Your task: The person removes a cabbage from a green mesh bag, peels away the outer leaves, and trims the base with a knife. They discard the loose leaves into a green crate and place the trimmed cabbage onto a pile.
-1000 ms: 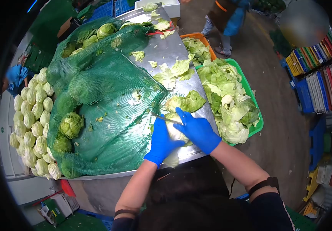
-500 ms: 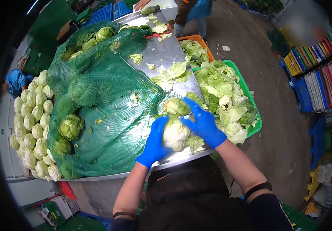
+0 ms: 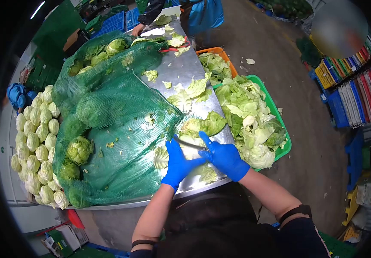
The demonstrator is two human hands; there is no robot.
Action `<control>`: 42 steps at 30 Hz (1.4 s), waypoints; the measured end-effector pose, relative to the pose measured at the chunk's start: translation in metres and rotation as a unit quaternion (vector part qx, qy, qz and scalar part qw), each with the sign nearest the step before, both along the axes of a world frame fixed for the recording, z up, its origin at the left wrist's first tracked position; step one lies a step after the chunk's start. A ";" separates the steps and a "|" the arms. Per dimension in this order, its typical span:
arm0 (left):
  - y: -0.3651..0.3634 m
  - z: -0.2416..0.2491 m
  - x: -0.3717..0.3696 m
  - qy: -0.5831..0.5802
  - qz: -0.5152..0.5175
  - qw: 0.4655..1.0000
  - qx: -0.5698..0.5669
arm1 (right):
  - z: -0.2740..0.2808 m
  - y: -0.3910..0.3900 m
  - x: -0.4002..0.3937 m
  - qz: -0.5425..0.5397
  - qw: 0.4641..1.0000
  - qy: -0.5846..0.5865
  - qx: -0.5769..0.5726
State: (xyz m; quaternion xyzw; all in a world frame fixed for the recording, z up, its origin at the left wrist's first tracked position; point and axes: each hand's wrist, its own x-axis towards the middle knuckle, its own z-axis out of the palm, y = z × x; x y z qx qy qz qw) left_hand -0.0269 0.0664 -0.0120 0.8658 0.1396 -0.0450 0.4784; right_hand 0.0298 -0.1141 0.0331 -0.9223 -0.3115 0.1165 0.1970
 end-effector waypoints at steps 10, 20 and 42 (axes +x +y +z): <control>0.002 -0.005 -0.011 -0.042 -0.046 0.996 0.057 | -0.005 0.016 0.045 -0.035 0.999 -0.026 0.012; 0.023 -0.010 -0.047 -0.079 -0.024 0.995 -0.062 | -0.080 -0.028 0.057 -0.245 0.967 0.072 0.026; -0.024 0.008 -0.049 -0.126 0.065 0.986 0.087 | 0.025 0.010 0.047 0.056 0.985 0.045 0.158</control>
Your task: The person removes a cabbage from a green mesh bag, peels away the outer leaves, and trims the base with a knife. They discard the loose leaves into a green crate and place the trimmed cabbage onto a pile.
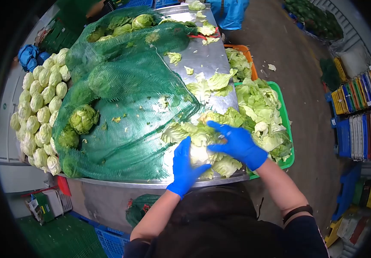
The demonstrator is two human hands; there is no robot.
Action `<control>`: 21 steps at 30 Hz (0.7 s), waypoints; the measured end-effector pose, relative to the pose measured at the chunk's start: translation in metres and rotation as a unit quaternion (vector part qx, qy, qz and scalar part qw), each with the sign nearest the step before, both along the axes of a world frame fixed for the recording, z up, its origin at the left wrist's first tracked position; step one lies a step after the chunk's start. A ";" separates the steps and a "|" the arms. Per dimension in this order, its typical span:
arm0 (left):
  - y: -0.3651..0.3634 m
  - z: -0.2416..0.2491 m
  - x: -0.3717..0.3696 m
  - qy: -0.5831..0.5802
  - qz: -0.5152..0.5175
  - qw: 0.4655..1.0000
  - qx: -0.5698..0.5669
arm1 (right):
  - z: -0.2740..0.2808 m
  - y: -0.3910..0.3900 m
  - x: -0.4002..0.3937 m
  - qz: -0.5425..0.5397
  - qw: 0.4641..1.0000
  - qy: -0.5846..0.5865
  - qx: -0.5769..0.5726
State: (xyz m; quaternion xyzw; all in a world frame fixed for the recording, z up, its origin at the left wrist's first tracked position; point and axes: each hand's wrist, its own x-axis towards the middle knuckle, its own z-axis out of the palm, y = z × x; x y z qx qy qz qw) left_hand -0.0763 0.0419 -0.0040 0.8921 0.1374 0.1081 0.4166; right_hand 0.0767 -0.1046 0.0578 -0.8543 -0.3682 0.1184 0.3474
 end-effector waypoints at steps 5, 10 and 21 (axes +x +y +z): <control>0.007 0.001 -0.015 -0.011 -0.069 0.997 0.033 | -0.045 0.045 0.019 -0.062 0.993 0.101 -0.015; 0.021 0.000 -0.035 -0.005 -0.038 0.999 -0.029 | -0.053 0.024 0.025 -0.118 0.939 0.321 -0.034; 0.016 0.003 -0.002 0.102 0.034 0.994 -0.029 | -0.072 0.039 0.000 0.000 0.992 0.098 -0.084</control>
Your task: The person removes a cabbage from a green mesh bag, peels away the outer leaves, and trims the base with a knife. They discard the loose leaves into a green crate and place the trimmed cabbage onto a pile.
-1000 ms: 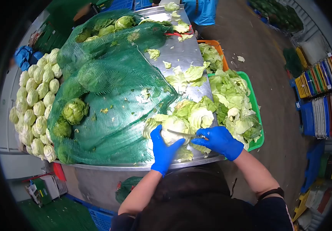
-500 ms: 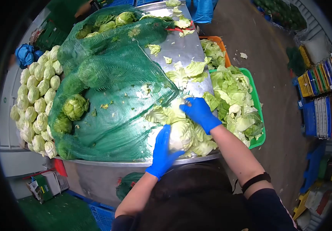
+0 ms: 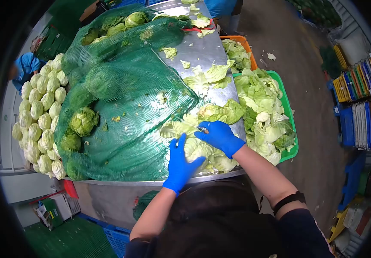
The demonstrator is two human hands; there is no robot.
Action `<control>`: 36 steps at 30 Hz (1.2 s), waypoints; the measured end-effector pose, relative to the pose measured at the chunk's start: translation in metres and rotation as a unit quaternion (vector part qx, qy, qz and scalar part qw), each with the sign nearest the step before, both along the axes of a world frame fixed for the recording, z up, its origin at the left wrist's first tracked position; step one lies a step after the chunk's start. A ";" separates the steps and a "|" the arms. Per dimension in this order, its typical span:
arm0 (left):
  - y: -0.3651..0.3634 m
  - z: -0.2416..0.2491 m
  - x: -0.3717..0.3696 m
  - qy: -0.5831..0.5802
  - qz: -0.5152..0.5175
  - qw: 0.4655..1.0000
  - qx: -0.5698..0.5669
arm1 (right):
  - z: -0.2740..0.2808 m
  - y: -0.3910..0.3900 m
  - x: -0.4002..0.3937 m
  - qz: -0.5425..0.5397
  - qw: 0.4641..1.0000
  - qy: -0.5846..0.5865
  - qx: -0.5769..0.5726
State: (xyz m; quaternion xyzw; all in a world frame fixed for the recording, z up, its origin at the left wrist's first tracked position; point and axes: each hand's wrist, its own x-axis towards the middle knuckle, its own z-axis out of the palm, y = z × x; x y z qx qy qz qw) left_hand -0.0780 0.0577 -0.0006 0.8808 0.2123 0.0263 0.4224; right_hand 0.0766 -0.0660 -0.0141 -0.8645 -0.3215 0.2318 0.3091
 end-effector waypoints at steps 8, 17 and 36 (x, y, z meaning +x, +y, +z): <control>0.012 -0.019 -0.044 -0.092 0.012 0.984 -0.153 | -0.016 -0.019 -0.016 -0.082 0.994 -0.076 -0.017; 0.033 -0.014 -0.048 -0.135 0.070 0.897 -0.416 | 0.018 -0.028 0.000 -0.189 0.978 0.018 0.084; 0.052 0.010 -0.028 -0.222 0.226 0.778 -0.542 | 0.087 -0.042 -0.014 -0.021 0.994 0.065 0.086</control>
